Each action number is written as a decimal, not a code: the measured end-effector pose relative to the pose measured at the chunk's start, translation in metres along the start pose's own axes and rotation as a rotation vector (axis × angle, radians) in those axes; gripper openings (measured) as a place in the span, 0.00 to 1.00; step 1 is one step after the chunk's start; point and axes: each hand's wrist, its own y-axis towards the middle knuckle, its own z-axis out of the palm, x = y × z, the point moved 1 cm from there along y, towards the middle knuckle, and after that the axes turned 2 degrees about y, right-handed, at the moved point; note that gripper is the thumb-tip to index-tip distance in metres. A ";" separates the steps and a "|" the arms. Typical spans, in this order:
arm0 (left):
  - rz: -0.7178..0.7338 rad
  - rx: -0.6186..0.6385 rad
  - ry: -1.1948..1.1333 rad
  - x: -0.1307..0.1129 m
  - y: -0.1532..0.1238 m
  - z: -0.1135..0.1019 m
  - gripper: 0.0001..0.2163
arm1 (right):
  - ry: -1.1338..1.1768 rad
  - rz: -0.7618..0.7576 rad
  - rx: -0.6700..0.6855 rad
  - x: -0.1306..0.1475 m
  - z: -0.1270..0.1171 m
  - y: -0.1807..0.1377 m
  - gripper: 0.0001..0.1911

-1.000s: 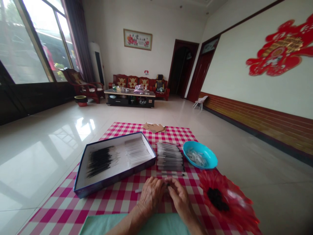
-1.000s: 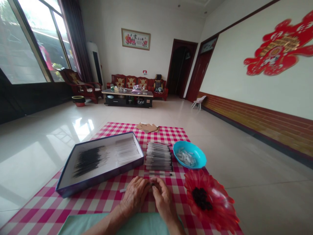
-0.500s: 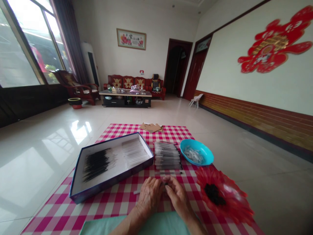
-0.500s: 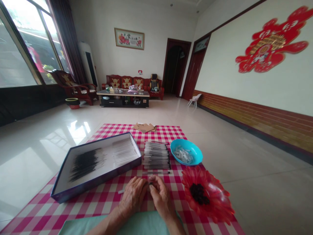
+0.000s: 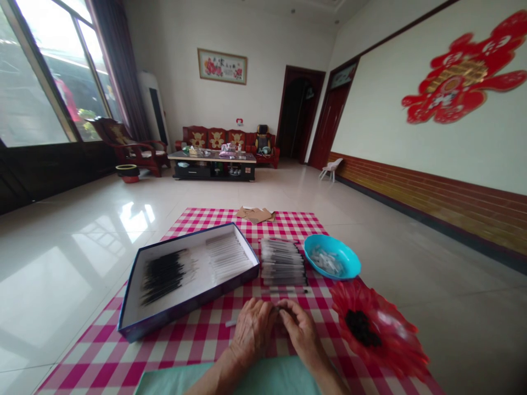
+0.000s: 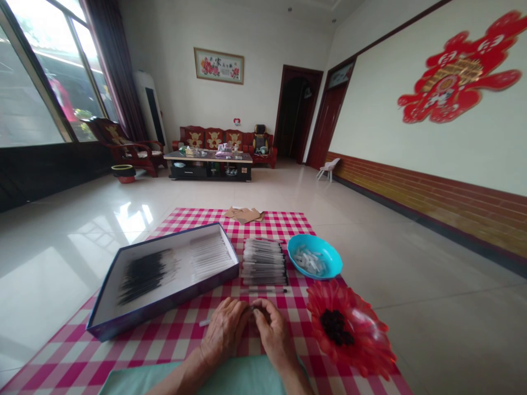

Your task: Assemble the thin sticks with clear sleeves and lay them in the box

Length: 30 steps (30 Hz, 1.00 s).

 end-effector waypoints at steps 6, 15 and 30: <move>-0.014 -0.001 0.003 0.000 0.001 -0.001 0.09 | -0.044 0.063 -0.047 0.001 0.002 0.001 0.19; -0.030 -0.016 0.008 0.000 0.000 0.001 0.09 | 0.005 0.034 -0.049 0.002 -0.002 -0.001 0.15; 0.011 -0.009 -0.005 0.007 -0.001 0.004 0.11 | -0.181 -0.095 -0.141 0.021 -0.001 -0.007 0.15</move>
